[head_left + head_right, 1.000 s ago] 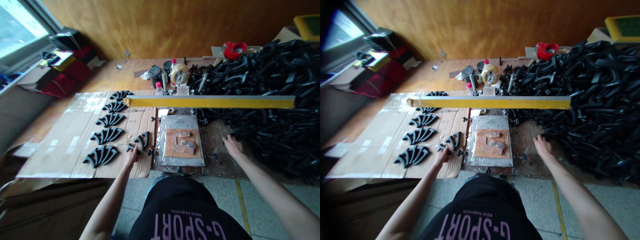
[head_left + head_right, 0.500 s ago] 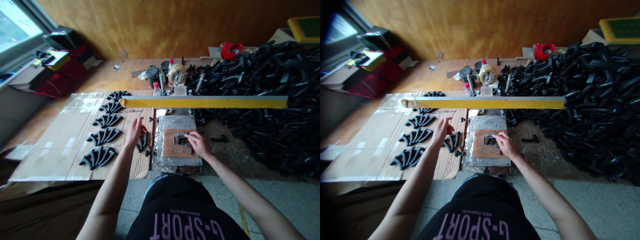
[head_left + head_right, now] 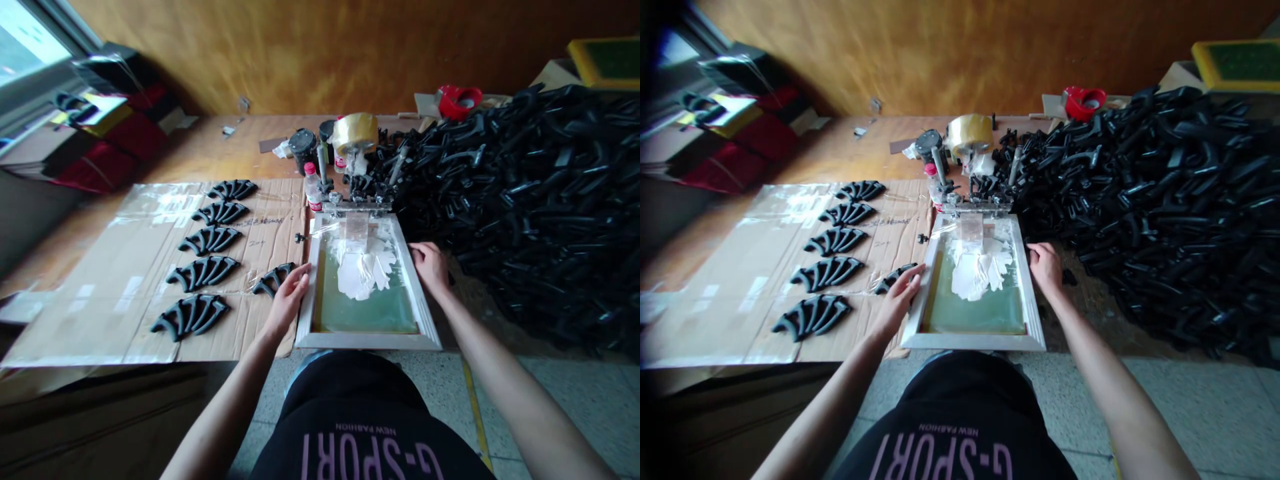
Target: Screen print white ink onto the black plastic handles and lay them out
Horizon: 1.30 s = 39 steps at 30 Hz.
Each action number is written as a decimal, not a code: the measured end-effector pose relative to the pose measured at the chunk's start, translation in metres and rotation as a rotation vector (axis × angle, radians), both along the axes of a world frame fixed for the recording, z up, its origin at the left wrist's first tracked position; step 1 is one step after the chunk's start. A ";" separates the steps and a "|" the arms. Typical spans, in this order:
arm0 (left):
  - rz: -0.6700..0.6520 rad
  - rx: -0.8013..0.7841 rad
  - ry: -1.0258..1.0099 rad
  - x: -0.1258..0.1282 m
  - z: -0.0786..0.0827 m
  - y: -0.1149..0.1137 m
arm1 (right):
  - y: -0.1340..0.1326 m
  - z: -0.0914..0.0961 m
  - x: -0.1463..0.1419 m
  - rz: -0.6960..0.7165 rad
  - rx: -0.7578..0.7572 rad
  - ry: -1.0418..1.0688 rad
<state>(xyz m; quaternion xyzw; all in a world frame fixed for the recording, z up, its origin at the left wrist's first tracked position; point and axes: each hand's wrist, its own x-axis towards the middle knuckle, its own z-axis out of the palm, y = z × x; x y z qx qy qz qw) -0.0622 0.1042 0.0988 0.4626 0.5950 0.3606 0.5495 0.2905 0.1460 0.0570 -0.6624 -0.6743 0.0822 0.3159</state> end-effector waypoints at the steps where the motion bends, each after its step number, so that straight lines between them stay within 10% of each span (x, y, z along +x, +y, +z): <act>1: -0.005 -0.040 -0.008 0.001 -0.015 -0.003 | 0.011 0.008 -0.006 -0.002 0.040 -0.006; 9: -0.069 -0.115 0.094 0.000 -0.077 0.004 | 0.039 0.039 -0.111 0.408 -0.098 -0.361; 17: -0.055 -0.087 0.082 -0.001 -0.083 0.000 | -0.024 0.041 -0.078 0.891 -0.062 -0.428; 26: -0.009 -0.111 0.001 0.003 -0.076 -0.001 | -0.044 0.012 -0.085 0.787 0.150 -0.433; 30: -0.006 -0.131 0.008 0.002 -0.069 0.000 | -0.028 0.029 -0.091 0.731 0.024 -0.394; 35: -0.035 -0.101 0.029 -0.002 -0.025 0.001 | 0.048 0.086 -0.095 0.347 -0.092 -0.409; 39: 0.048 -0.002 -0.090 0.001 0.028 0.012 | 0.081 0.109 -0.039 0.087 -0.002 -0.327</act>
